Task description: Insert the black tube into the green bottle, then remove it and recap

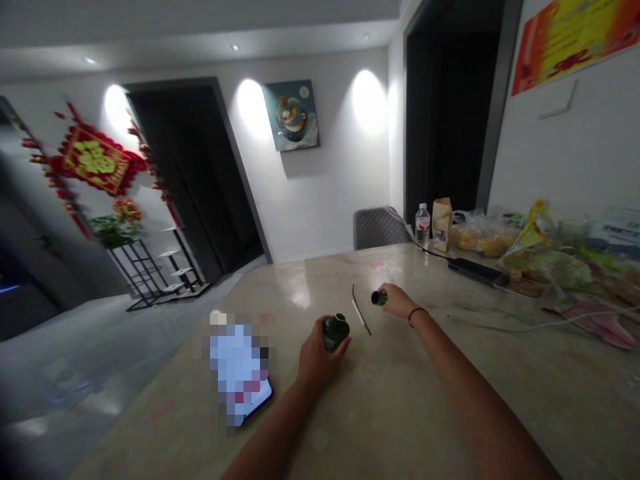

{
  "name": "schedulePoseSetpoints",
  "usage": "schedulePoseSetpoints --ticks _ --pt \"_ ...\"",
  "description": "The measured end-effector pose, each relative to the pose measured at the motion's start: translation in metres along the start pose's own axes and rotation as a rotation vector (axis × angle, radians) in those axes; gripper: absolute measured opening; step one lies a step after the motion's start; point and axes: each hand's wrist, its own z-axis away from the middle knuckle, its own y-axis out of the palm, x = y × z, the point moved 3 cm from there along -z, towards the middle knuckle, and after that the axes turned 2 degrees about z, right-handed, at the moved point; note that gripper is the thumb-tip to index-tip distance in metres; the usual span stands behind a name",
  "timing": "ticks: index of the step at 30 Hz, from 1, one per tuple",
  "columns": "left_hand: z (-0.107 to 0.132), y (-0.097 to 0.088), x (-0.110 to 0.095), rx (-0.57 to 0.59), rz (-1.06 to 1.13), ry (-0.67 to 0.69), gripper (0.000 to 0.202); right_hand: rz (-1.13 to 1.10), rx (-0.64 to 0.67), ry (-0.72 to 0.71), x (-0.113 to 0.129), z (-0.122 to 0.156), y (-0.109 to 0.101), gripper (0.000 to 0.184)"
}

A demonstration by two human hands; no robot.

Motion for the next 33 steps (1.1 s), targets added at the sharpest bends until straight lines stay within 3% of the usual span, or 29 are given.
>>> schedulePoseSetpoints --ticks 5,11,15,19,25,33 --pt "0.0 -0.001 0.0 0.003 0.003 0.003 0.058 0.068 0.015 0.099 -0.014 0.003 0.007 0.031" --pt "0.0 -0.001 -0.001 0.01 0.012 -0.024 0.058 0.173 0.103 0.19 -0.025 0.005 0.012 0.043" --pt "0.0 -0.002 -0.002 0.018 0.017 -0.046 0.058 0.268 0.017 0.155 -0.01 0.005 0.006 0.057" --pt "0.0 -0.001 -0.001 0.019 0.035 -0.06 0.058 0.331 -0.069 0.11 0.016 0.006 0.0 0.052" --pt "0.0 0.004 0.003 0.03 0.038 -0.024 0.06 0.375 0.025 0.004 0.047 0.013 0.012 0.031" --pt "-0.001 0.006 0.007 0.03 0.065 -0.029 0.059 0.481 0.045 -0.023 0.057 0.018 0.023 0.044"
